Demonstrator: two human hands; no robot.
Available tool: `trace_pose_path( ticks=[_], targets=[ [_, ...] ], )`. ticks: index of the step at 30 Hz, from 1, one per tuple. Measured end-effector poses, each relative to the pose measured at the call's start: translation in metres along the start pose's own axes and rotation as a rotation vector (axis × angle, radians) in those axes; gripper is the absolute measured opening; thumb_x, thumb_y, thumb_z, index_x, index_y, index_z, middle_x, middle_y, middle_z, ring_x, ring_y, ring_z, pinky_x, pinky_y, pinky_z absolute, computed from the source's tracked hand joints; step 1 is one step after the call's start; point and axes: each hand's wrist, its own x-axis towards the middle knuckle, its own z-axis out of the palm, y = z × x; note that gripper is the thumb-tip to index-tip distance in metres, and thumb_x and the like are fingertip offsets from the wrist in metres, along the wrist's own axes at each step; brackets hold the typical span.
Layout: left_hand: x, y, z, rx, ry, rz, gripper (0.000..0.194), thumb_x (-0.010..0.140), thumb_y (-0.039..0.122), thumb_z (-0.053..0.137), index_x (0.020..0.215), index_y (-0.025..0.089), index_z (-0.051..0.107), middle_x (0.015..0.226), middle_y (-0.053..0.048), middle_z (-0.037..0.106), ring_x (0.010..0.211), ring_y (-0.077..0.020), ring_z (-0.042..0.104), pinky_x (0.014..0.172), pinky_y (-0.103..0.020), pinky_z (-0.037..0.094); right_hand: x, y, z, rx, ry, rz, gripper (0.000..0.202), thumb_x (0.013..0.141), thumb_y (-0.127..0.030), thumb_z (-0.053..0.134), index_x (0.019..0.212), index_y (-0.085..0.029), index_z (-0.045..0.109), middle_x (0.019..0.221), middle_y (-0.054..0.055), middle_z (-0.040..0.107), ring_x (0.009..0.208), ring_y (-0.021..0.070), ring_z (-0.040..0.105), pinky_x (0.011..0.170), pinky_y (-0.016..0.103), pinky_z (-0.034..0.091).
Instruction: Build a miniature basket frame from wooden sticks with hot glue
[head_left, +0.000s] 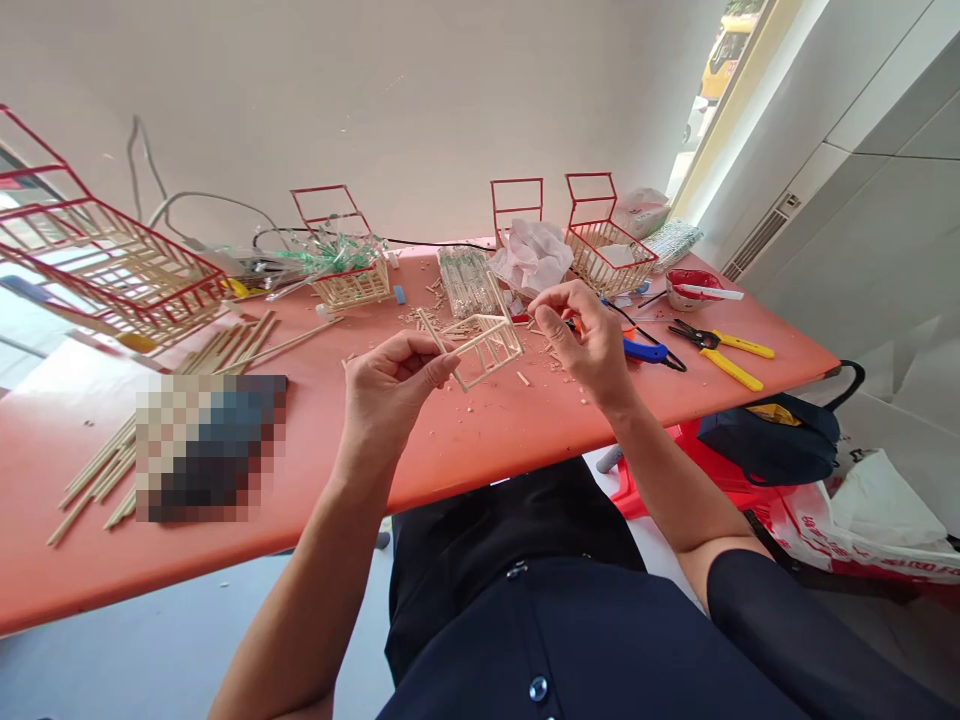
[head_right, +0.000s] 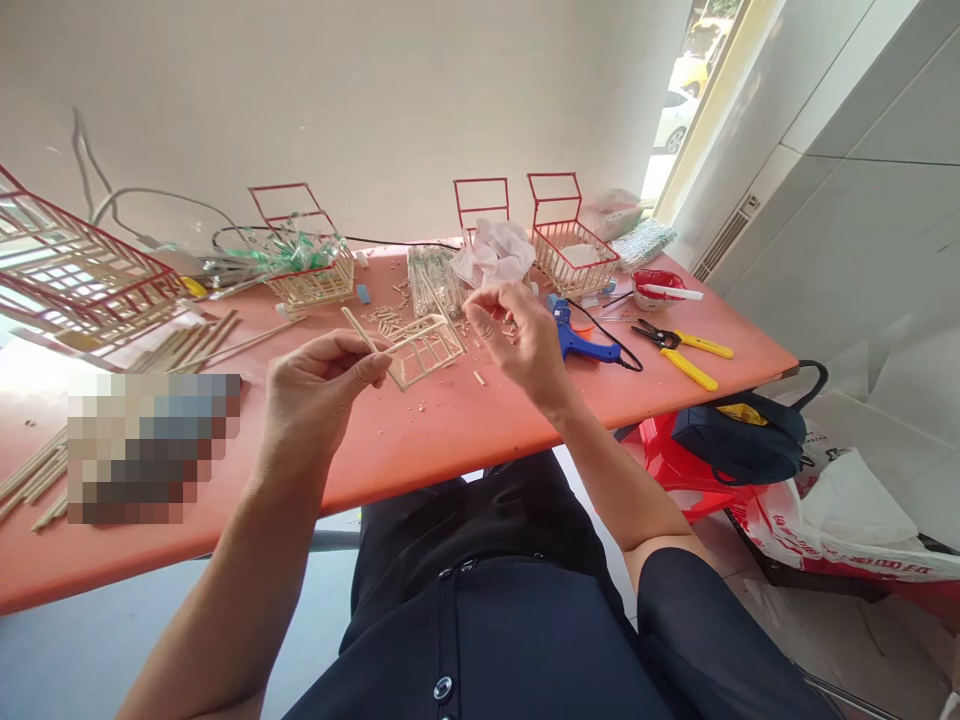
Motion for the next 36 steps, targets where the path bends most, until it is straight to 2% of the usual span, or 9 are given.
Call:
trace_pose_path(
  ticks=[3, 6, 12, 17, 23, 29, 33, 36],
  targets=[
    [-0.008, -0.001, 0.006, 0.096, 0.063, 0.068, 0.011, 0.075, 0.025, 0.087, 0.077, 0.021, 0.077, 0.084, -0.001, 0.075, 0.067, -0.0109, 0.06, 0.065, -0.025, 0.051, -0.013, -0.019, 0.001, -0.176, -0.048, -0.052, 0.029, 0.11, -0.044, 0.058, 0.098, -0.023, 0.073, 0.093, 0.004, 0.071, 0.092, 0.0192, 0.064, 0.092, 0.036, 0.046],
    [-0.014, -0.002, 0.01, 0.194, 0.09, 0.142, 0.009, 0.078, 0.023, 0.085, 0.077, 0.021, 0.076, 0.082, 0.0, 0.074, 0.073, -0.0126, 0.063, 0.069, -0.026, 0.051, -0.026, -0.03, 0.009, -0.349, -0.113, -0.041, 0.028, 0.111, -0.042, 0.059, 0.098, -0.023, 0.076, 0.091, 0.003, 0.07, 0.093, 0.02, 0.064, 0.094, 0.037, 0.041],
    [-0.018, -0.004, 0.014, 0.292, 0.071, 0.258, 0.011, 0.081, 0.02, 0.083, 0.075, 0.021, 0.074, 0.078, 0.001, 0.072, 0.071, -0.013, 0.063, 0.066, -0.026, 0.05, -0.035, -0.029, 0.029, -0.483, -0.184, 0.034, 0.031, 0.11, -0.047, 0.06, 0.101, -0.023, 0.078, 0.095, 0.004, 0.073, 0.098, 0.0219, 0.064, 0.097, 0.038, 0.036],
    [-0.019, -0.004, 0.016, 0.341, 0.08, 0.328, 0.012, 0.082, 0.019, 0.082, 0.075, 0.021, 0.073, 0.079, 0.0, 0.073, 0.073, -0.0133, 0.063, 0.067, -0.026, 0.05, -0.036, -0.028, 0.036, -0.498, -0.201, 0.1, 0.044, 0.113, -0.054, 0.05, 0.102, -0.021, 0.077, 0.098, 0.006, 0.075, 0.1, 0.0229, 0.066, 0.096, 0.038, 0.034],
    [-0.022, -0.002, 0.018, 0.347, 0.065, 0.303, 0.014, 0.085, 0.024, 0.082, 0.074, 0.022, 0.073, 0.082, -0.001, 0.073, 0.073, -0.0146, 0.061, 0.068, -0.028, 0.049, -0.037, -0.026, 0.041, -0.471, -0.22, 0.132, 0.05, 0.114, -0.057, 0.043, 0.106, -0.02, 0.076, 0.099, 0.007, 0.077, 0.098, 0.024, 0.067, 0.095, 0.039, 0.034],
    [-0.023, 0.001, 0.019, 0.316, 0.047, 0.218, 0.017, 0.082, 0.03, 0.085, 0.071, 0.023, 0.074, 0.082, -0.002, 0.071, 0.073, -0.0164, 0.059, 0.068, -0.029, 0.048, -0.035, -0.024, 0.044, -0.448, -0.234, 0.162, 0.048, 0.113, -0.057, 0.046, 0.098, -0.02, 0.073, 0.094, 0.007, 0.077, 0.098, 0.0245, 0.067, 0.095, 0.039, 0.034],
    [-0.02, -0.001, 0.018, 0.322, 0.029, 0.199, 0.015, 0.081, 0.03, 0.086, 0.073, 0.023, 0.075, 0.081, -0.002, 0.07, 0.074, -0.0169, 0.059, 0.069, -0.03, 0.049, -0.035, -0.023, 0.046, -0.445, -0.237, 0.171, 0.039, 0.113, -0.05, 0.052, 0.095, -0.021, 0.071, 0.093, 0.005, 0.077, 0.096, 0.0233, 0.068, 0.094, 0.039, 0.034],
    [-0.025, -0.003, 0.015, 0.296, 0.072, 0.191, 0.011, 0.081, 0.03, 0.086, 0.083, 0.023, 0.078, 0.094, -0.003, 0.072, 0.074, -0.0149, 0.06, 0.071, -0.029, 0.051, -0.034, -0.023, 0.047, -0.439, -0.232, 0.201, 0.025, 0.109, -0.039, 0.062, 0.094, -0.021, 0.071, 0.089, 0.003, 0.076, 0.094, 0.0226, 0.068, 0.095, 0.038, 0.034]
  ],
)
